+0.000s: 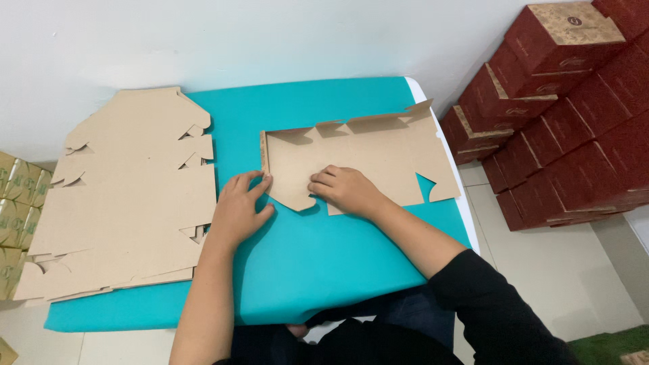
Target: The person assembles a flat-packed cardboard box by hand on a teal table. They fold the side flaps and tuck the tabs into slots to form the box structure, then place a matching lid on top to complete the assembly.
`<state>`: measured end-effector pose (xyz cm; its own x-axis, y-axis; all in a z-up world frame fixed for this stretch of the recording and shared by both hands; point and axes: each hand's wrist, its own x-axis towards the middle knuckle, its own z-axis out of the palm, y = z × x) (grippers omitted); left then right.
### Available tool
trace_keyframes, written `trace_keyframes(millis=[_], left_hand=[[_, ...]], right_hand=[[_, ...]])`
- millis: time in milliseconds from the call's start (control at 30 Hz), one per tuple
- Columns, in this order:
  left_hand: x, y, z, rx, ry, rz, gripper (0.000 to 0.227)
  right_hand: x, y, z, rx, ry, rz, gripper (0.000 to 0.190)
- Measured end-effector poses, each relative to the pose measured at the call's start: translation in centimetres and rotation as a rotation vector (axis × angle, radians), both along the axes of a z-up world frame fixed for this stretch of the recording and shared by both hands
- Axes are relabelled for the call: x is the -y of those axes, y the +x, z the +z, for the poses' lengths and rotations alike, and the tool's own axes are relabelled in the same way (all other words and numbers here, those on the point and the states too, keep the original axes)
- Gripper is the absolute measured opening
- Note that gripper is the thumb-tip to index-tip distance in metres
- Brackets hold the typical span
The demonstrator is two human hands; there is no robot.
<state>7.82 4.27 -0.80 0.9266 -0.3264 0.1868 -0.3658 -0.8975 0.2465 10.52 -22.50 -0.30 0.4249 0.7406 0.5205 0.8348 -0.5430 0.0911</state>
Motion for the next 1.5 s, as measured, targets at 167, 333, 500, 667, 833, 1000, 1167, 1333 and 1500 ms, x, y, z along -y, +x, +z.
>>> trace_keyframes(millis=[167, 333, 500, 667, 833, 1000, 1167, 1333, 1500], left_hand=[[0.7, 0.2, 0.8, -0.009, -0.039, -0.007, 0.037], [1.1, 1.9, -1.5, 0.129, -0.047, 0.054, 0.017], [2.1, 2.5, -1.6, 0.184, -0.088, 0.193, 0.019], [0.8, 2.8, -1.3, 0.025, -0.205, 0.149, 0.015], [1.0, 2.3, -0.4, -0.024, -0.235, 0.125, 0.015], [1.1, 2.5, -0.7, -0.003, -0.197, 0.128, 0.021], [0.9, 2.1, -1.4, 0.077, -0.126, 0.063, 0.021], [1.3, 0.6, -0.4, 0.225, 0.024, -0.006, 0.024], [1.0, -0.3, -0.3, 0.142, 0.084, 0.007, 0.021]], right_hand=[[-0.7, 0.4, 0.1, -0.287, 0.054, -0.136, 0.016], [-1.2, 0.8, -1.0, -0.411, 0.114, -0.247, 0.021], [-0.8, 1.5, -1.6, -0.286, 0.124, -0.334, 0.027], [-0.6, 2.3, -2.6, -0.246, 0.104, -0.364, 0.030], [-0.8, 2.2, -2.1, -0.299, 0.101, -0.376, 0.025], [-1.8, 0.7, -0.6, -0.132, -0.043, -0.167, 0.020], [-1.5, 0.8, -1.0, -0.220, -0.122, -0.189, 0.026], [-2.5, -1.0, 1.0, -0.299, -0.201, -0.213, 0.032], [-2.4, -0.4, 0.6, -0.334, -0.251, -0.224, 0.031]])
